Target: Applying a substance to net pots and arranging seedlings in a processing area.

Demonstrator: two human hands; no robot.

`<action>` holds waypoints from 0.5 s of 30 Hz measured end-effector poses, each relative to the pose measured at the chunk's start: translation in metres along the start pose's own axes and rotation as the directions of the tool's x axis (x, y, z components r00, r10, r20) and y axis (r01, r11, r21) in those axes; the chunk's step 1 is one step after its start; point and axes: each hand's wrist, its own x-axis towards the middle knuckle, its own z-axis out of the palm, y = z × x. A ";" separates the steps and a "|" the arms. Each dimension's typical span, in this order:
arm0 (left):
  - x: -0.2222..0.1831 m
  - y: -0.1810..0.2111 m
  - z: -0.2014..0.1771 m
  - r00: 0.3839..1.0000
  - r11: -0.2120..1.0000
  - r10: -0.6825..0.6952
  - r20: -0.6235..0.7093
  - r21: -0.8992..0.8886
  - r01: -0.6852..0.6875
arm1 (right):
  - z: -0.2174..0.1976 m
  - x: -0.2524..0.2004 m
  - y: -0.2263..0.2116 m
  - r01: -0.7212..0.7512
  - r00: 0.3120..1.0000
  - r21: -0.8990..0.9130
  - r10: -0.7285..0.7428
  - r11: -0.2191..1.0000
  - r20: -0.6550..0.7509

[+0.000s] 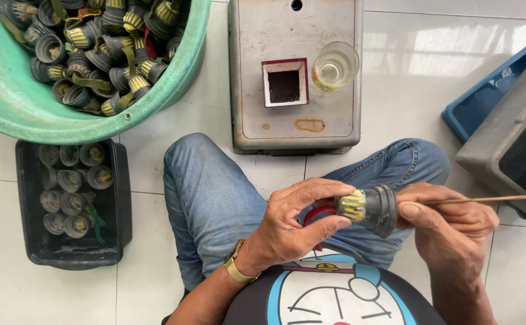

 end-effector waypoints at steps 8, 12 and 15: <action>-0.002 -0.001 0.002 0.996 0.995 -0.082 0.015 -0.059 0.083 | 0.015 -0.008 -0.012 0.118 0.993 -0.220 -0.119 0.968 0.007; -0.003 -0.005 0.006 0.993 0.985 -0.113 0.015 -0.132 0.114 | 0.013 -0.008 -0.012 0.192 0.981 -0.309 -0.188 0.931 0.045; -0.004 -0.010 0.007 0.991 0.967 -0.129 0.037 -0.219 0.134 | 0.016 -0.007 -0.012 0.213 0.977 -0.351 -0.204 0.912 0.061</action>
